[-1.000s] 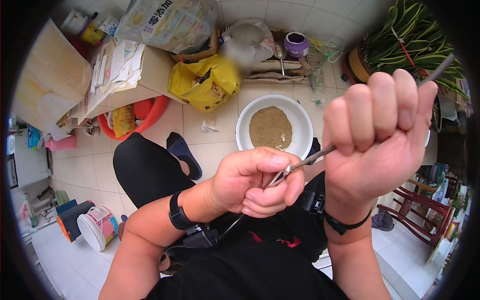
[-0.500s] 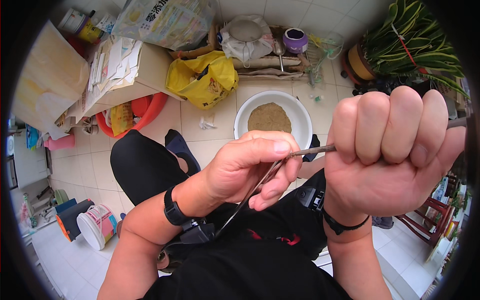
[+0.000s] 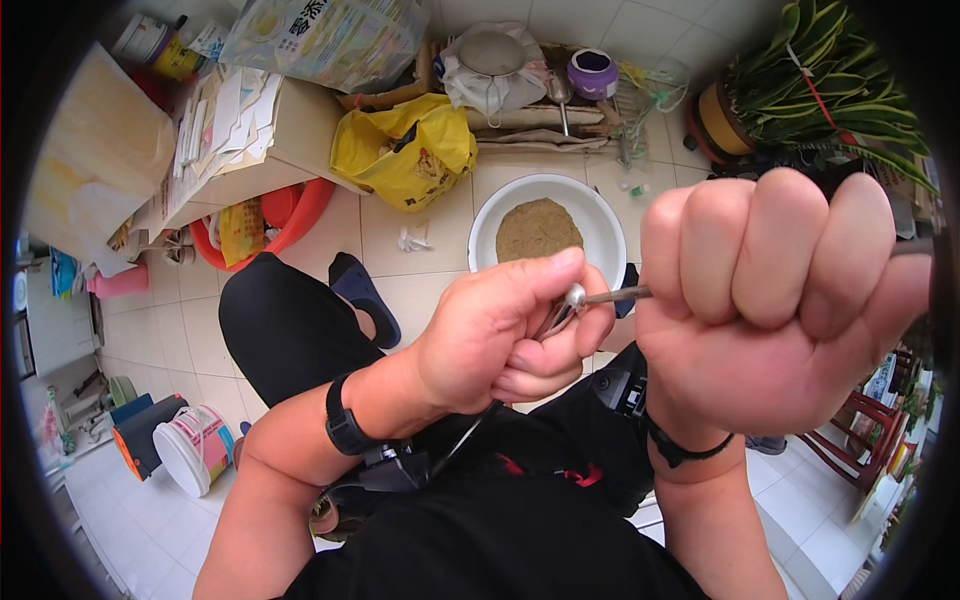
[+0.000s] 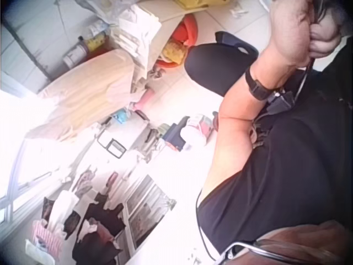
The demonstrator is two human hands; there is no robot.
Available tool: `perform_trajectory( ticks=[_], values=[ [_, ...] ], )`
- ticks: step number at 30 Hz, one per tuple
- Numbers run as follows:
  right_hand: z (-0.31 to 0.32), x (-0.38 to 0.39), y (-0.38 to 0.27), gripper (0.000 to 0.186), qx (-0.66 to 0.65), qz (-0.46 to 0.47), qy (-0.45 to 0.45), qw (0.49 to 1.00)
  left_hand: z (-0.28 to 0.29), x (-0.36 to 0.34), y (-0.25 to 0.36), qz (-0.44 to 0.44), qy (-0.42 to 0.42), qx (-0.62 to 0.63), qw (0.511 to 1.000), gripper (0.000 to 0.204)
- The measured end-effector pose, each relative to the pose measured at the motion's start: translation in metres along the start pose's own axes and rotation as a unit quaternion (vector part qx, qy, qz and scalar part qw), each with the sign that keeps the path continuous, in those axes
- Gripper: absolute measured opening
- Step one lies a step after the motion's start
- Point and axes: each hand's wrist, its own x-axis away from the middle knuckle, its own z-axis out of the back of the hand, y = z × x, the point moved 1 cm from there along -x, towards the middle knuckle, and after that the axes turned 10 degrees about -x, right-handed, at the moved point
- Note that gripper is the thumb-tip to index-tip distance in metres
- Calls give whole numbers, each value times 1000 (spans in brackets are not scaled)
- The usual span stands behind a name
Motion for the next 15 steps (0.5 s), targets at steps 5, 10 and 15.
perform_trajectory(
  ticks=[5,10,15],
  values=[
    [-2,-1,2,49,-43,-42,-3,998,-10,5,-1,12,61,-64,996,52],
    [0,-2,5,48,-67,-48,1,997,-18,6,-5,-17,84,-133,987,52],
    [8,-18,13,46,-215,-142,-3,966,-19,4,-15,-41,-9,-139,989,51]
  ],
)
